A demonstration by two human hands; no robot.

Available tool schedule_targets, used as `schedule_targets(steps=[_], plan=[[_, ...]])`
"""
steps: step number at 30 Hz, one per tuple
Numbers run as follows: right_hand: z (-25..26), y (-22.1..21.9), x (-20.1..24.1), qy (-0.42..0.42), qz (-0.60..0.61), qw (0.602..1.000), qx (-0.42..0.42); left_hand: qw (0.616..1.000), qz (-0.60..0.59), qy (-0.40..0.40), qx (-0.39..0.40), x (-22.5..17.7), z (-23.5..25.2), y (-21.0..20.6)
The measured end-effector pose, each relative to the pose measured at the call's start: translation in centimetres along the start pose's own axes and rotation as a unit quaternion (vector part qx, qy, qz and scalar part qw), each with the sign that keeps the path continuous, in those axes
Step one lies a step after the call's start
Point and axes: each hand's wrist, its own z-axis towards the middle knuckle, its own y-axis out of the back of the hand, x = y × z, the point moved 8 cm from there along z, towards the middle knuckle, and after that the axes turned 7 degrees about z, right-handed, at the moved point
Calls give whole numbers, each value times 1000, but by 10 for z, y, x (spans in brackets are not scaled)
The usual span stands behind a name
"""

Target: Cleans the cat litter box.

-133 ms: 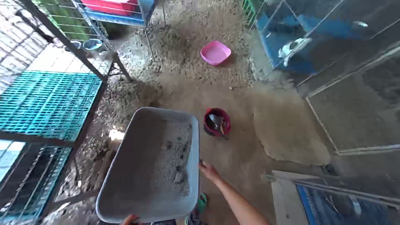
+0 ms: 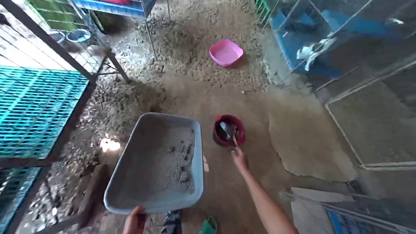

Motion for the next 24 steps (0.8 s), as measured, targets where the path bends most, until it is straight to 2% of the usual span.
schedule_targets(steps=[1, 3, 6, 7, 10, 12, 13, 14, 16, 17, 18, 19, 20, 21, 22, 23, 24], plan=[[43, 11, -24, -31, -15, 999, -35, 1000, 6, -7, 18, 2, 41, -22], [122, 21, -75, -102, -35, 993, -53, 999, 3, -8, 35, 12, 114, -68], [183, 1, -154, -253, 8, 967, -21, 999, 8, -5, 50, 43, 214, -119], [198, -11, -171, -281, 39, 959, -8, 999, 6, 1, 53, 60, 246, -130], [231, -41, -195, -248, 88, 964, 42, 995, -29, 49, 80, 140, 324, -147], [237, -32, -198, -209, 45, 976, 40, 983, -9, 115, 141, 192, 343, -160], [239, -22, -194, -194, 22, 980, 31, 969, 39, 155, 190, 211, 346, -165], [240, -13, -190, -186, 14, 982, 19, 938, 112, 196, 261, 227, 347, -168], [240, -5, -190, -197, 33, 980, 1, 821, 264, 241, 446, 246, 333, -175], [241, -9, -193, -209, 34, 977, -3, 743, 342, 222, 530, 246, 319, -180], [239, -12, -192, -220, 13, 975, -18, 668, 417, 169, 593, 236, 304, -188], [239, -11, -185, -230, -20, 972, -35, 615, 483, 74, 619, 212, 298, -202], [240, -5, -174, -223, -66, 971, -60, 596, 536, -64, 594, 171, 298, -220], [241, 8, -162, -195, -129, 968, -93, 605, 564, -223, 516, 120, 305, -231], [239, 22, -150, -149, -173, 966, -118, 630, 565, -346, 404, 67, 319, -232], [234, 37, -138, -112, -203, 963, -134, 673, 541, -413, 289, 22, 340, -220], [228, 55, -127, -83, -228, 960, -142, 720, 511, -433, 180, -11, 367, -200]])
